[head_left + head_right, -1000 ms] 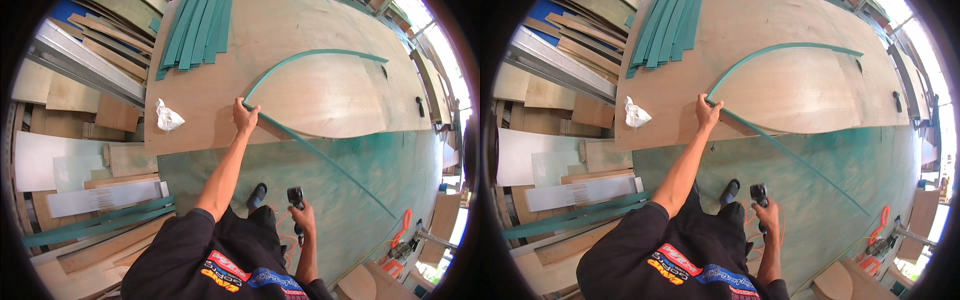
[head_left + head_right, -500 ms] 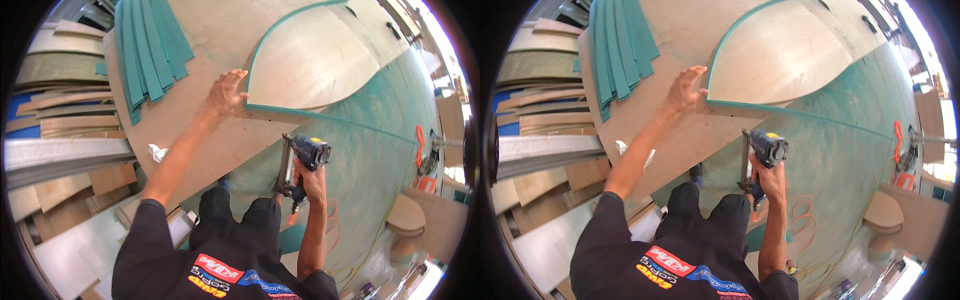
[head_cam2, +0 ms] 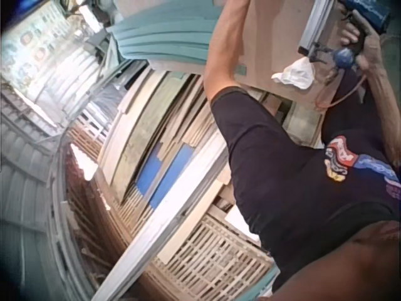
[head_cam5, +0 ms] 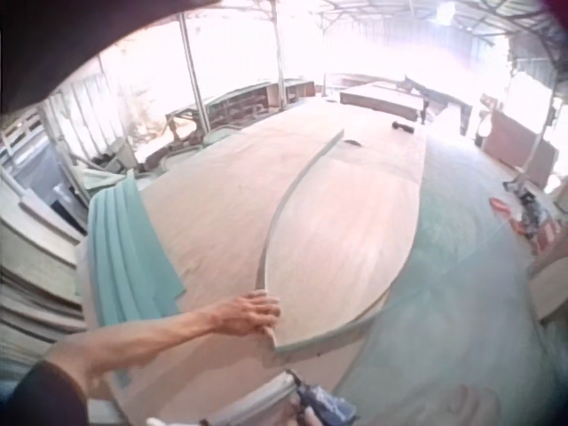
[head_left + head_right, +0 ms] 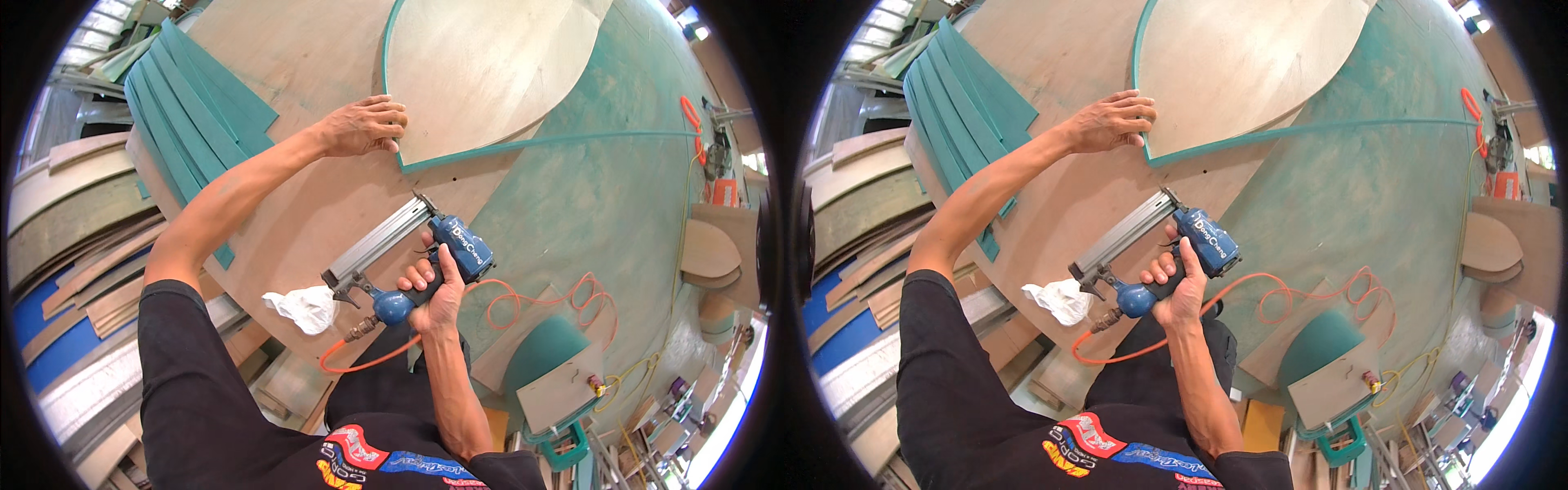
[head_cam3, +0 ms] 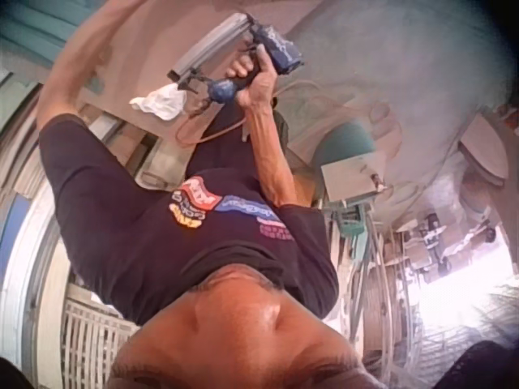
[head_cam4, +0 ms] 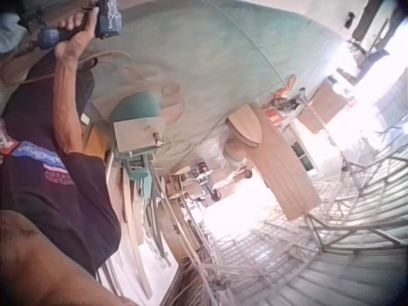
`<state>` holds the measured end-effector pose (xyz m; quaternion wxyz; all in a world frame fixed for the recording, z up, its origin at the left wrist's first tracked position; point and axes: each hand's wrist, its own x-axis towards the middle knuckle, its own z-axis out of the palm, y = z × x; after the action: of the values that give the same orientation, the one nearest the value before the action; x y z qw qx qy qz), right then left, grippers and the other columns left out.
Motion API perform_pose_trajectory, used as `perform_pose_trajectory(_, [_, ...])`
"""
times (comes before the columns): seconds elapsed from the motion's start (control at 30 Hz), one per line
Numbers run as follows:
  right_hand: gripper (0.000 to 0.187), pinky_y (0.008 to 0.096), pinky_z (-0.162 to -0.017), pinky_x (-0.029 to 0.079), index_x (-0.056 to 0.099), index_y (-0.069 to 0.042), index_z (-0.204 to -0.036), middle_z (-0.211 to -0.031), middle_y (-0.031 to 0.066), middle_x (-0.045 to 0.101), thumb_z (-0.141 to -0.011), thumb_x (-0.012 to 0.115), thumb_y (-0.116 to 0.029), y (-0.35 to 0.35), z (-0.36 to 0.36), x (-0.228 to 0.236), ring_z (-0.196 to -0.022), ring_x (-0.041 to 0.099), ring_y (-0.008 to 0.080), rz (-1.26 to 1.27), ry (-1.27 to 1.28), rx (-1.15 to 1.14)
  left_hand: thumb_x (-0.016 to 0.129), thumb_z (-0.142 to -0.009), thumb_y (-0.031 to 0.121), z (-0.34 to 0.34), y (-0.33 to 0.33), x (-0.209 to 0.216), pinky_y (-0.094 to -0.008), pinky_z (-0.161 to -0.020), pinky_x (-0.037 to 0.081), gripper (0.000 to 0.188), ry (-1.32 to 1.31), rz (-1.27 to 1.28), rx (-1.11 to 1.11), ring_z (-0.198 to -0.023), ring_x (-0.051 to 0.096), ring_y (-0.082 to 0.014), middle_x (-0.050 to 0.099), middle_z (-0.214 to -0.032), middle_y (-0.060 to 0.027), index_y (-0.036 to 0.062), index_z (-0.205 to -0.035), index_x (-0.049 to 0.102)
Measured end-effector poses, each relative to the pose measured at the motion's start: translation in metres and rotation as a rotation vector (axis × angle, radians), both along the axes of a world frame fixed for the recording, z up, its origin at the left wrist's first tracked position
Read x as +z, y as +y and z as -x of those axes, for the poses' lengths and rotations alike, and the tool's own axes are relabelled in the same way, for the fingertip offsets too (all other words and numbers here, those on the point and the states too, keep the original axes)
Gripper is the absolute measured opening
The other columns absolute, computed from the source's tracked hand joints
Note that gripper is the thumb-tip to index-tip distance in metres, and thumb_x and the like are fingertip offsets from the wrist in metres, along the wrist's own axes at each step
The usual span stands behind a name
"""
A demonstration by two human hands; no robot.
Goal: The person attaches a curved wood strip to a plywood sheet using a pneumatic nail gun, wipes a section of the wood with a cloth, and then continues nailing another strip along the curved edge.
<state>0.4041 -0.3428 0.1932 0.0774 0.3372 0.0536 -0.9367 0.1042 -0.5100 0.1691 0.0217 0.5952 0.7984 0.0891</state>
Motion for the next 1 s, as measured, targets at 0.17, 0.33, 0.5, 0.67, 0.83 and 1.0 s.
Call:
perform_pose_trajectory(0.17, [0.039,0.0312,-0.063,0.044,0.062,-0.014,-0.130,-0.060,-0.0067,0.039,-0.106,0.057,-0.044,-0.024,0.006,-0.015,-0.055,0.043,0.0082,0.189,-0.004,-0.116,0.062,-0.094,0.052,-0.002,-0.005,-0.011,-0.0470,-0.126,0.032,0.041,-0.029,-0.106,-0.002,-0.131,0.053,-0.0217,0.060,-0.119,-0.0015,0.0133,-0.106,0.062])
perform_pose_trajectory(0.33, [0.037,0.0306,-0.062,0.043,0.062,-0.016,-0.127,-0.060,-0.0060,0.039,-0.107,0.056,-0.045,-0.046,0.013,-0.019,-0.054,0.042,0.0083,0.347,0.026,-0.264,0.065,-0.093,0.053,0.004,0.001,-0.017,-0.0442,-0.113,0.043,0.042,-0.006,-0.230,-0.083,-0.107,0.057,-0.0236,0.056,-0.100,-0.0029,0.0107,-0.095,0.061])
perform_pose_trajectory(0.5, [0.037,0.0305,-0.061,0.043,0.060,-0.015,-0.128,-0.059,-0.0054,0.038,-0.106,0.057,-0.044,-0.062,0.021,-0.022,-0.054,0.042,0.0087,0.203,0.001,-0.285,0.068,-0.090,0.053,0.004,0.009,-0.015,-0.0413,-0.105,0.046,0.043,-0.007,-0.210,-0.090,-0.102,0.057,-0.0234,0.054,-0.095,-0.0029,0.0116,-0.089,0.060])
perform_pose_trajectory(0.67, [0.038,0.0308,-0.061,0.043,0.059,-0.014,-0.129,-0.059,-0.0051,0.038,-0.106,0.057,-0.044,-0.075,0.024,-0.018,-0.053,0.042,0.0089,0.113,-0.014,-0.326,0.070,-0.089,0.054,0.001,0.016,-0.011,-0.0407,-0.104,0.044,0.042,-0.016,-0.171,-0.070,-0.101,0.056,-0.0232,0.054,-0.092,-0.0031,0.0124,-0.087,0.060])
perform_pose_trajectory(0.83, [0.039,0.0310,-0.062,0.043,0.059,-0.013,-0.129,-0.059,-0.0052,0.040,-0.106,0.058,-0.044,-0.081,0.025,-0.013,-0.054,0.044,0.0088,0.016,-0.054,-0.343,0.069,-0.089,0.055,0.003,0.019,-0.008,-0.0406,-0.102,0.041,0.045,-0.017,-0.150,-0.092,-0.098,0.055,-0.0234,0.053,-0.091,-0.0035,0.0114,-0.085,0.059])
perform_pose_trajectory(1.0, [0.038,0.0312,-0.063,0.044,0.059,-0.013,-0.129,-0.059,-0.0052,0.040,-0.106,0.058,-0.043,-0.083,0.025,-0.017,-0.054,0.045,0.0088,-0.068,-0.077,-0.338,0.070,-0.089,0.056,0.004,0.023,-0.004,-0.0414,-0.102,0.040,0.045,-0.042,-0.103,-0.113,-0.099,0.055,-0.0229,0.053,-0.091,-0.0028,0.0120,-0.085,0.059])
